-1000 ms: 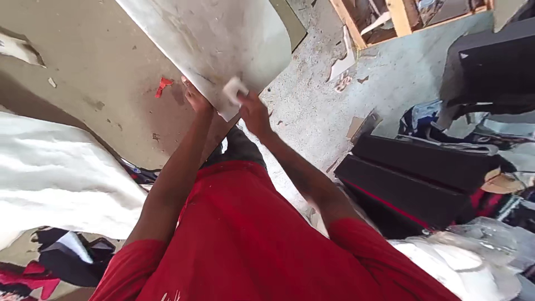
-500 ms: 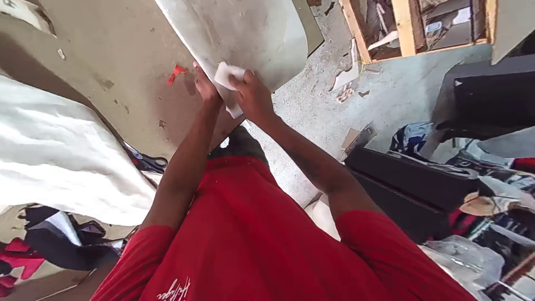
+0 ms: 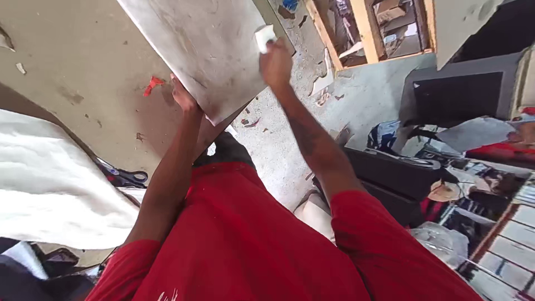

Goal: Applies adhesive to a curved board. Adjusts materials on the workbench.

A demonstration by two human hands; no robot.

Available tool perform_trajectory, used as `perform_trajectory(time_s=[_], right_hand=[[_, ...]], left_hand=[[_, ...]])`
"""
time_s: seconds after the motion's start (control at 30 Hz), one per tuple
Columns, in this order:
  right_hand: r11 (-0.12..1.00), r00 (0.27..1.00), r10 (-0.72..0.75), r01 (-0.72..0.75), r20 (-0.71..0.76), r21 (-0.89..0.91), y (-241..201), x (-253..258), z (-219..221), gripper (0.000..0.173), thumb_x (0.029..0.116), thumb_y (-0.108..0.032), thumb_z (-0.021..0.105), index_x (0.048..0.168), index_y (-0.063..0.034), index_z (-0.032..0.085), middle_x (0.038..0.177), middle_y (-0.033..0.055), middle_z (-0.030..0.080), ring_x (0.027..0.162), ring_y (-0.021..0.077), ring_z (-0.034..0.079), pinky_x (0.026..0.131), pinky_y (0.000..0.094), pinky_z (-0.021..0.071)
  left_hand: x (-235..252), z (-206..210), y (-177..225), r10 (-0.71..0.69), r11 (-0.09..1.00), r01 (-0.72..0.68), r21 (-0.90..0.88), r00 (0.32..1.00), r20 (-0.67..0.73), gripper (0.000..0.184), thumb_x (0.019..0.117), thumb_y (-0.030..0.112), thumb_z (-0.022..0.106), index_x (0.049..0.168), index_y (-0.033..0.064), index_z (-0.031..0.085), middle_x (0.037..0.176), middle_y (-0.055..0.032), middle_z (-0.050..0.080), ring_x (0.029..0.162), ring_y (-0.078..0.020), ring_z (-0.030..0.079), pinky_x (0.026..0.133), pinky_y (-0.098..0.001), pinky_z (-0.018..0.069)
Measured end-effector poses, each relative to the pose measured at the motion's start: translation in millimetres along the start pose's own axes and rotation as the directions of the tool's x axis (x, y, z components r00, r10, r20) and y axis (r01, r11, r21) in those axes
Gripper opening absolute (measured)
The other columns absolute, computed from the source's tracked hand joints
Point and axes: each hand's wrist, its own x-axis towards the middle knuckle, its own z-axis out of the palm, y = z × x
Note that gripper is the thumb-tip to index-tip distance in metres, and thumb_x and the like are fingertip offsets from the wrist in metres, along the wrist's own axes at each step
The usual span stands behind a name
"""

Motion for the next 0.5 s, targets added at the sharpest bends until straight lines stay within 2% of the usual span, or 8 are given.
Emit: perform_trajectory(time_s=[0.07,0.17,0.23,0.27,0.3,0.37,0.43,0.5], right_hand=[[0.999,0.999,-0.029,0.027,0.029,0.039,-29.7,-31.4,16.4,0.034,0.0997,-0.03,0.055,0.125,-0.0126,0.071,0.124,0.0154,0.065,0.103,0.0305,0.069,0.084,0.0521,0.0594],[0.968,0.959,-0.172,0.122,0.225,0.221,-51.8,-135.7,20.0,0.024,0.1006,-0.023,0.06,0.119,-0.0119,0.072,0.115,0.0159,0.065,0.095,0.0304,0.069,0.078,0.0517,0.0599],[0.936,0.912,-0.253,0.146,0.323,0.319,-52.6,-150.2,12.1,0.028,0.0987,-0.019,0.058,0.121,-0.012,0.075,0.109,0.0131,0.066,0.095,0.027,0.067,0.081,0.0498,0.0583],[0.919,0.916,-0.269,0.152,0.297,0.364,-44.7,-142.5,1.3,0.029,0.0993,-0.019,0.058,0.121,-0.012,0.075,0.11,0.0124,0.068,0.098,0.0249,0.067,0.085,0.0481,0.0578],[0.904,0.936,-0.282,0.187,0.209,0.384,-34.5,-119.1,-13.9,0.027,0.1003,-0.019,0.059,0.121,-0.012,0.075,0.112,0.0119,0.07,0.101,0.0225,0.068,0.089,0.0457,0.0585],[0.931,0.962,-0.268,0.242,0.06,0.273,-19.1,-45.1,-51.2,0.031,0.1005,-0.021,0.056,0.124,-0.0133,0.074,0.115,0.0132,0.069,0.103,0.0235,0.067,0.09,0.0468,0.0571],[0.971,0.969,-0.231,0.225,0.083,0.075,-15.2,38.1,-63.2,0.035,0.1005,-0.026,0.051,0.127,-0.0149,0.073,0.12,0.0156,0.066,0.106,0.0297,0.067,0.089,0.054,0.0558],[0.98,0.968,-0.197,0.198,0.153,0.007,-26.4,75.1,-31.3,0.032,0.0987,-0.027,0.055,0.119,-0.0095,0.073,0.122,0.019,0.067,0.108,0.0353,0.068,0.09,0.0593,0.0549]], left_hand=[[7.7,5.6,6.1,0.033,0.999,-0.033,-0.031,0.999,-0.004,0.058,0.111,0.048,0.034,0.104,0.0039,0.07,0.094,-0.0089,0.074,0.089,-0.0187,0.073,0.081,-0.0438,0.0626],[0.1,-0.6,1.9,0.033,0.999,-0.033,-0.002,0.999,0.005,0.057,0.1108,0.047,0.034,0.103,0.0044,0.071,0.094,-0.0078,0.074,0.089,-0.0176,0.073,0.082,-0.043,0.062],[3.5,0.7,3.8,0.021,1.0,-0.02,-0.023,1.0,0.018,0.056,0.1104,0.048,0.035,0.104,0.0042,0.07,0.094,-0.0084,0.074,0.09,-0.0184,0.073,0.082,-0.044,0.0622],[3.9,-1.9,2.1,0.01,0.999,-0.01,-0.037,1.0,0.019,0.057,0.1101,0.049,0.035,0.105,0.0034,0.07,0.095,-0.0095,0.074,0.09,-0.0199,0.073,0.082,-0.0452,0.0625],[5.1,-2.6,2.6,0.007,0.999,-0.007,-0.041,1.0,0.016,0.058,0.1099,0.05,0.035,0.106,0.0036,0.07,0.095,-0.0095,0.074,0.091,-0.0201,0.073,0.083,-0.0456,0.0624],[5.0,-2.2,1.6,0.011,0.999,-0.011,-0.031,1.0,0.014,0.059,0.1097,0.051,0.034,0.105,0.0047,0.071,0.095,-0.009,0.074,0.09,-0.0199,0.073,0.082,-0.0458,0.0623],[5.6,1.6,0.3,0.041,0.998,-0.041,-0.039,0.999,0.017,0.056,0.1106,0.048,0.034,0.104,0.0057,0.071,0.094,-0.0075,0.074,0.09,-0.0186,0.073,0.083,-0.0449,0.0622],[-0.8,-1.2,-2.5,0.042,0.999,-0.042,-0.027,0.999,-0.006,0.055,0.1109,0.046,0.035,0.102,0.0056,0.071,0.092,-0.0071,0.074,0.088,-0.0177,0.073,0.082,-0.044,0.062]])
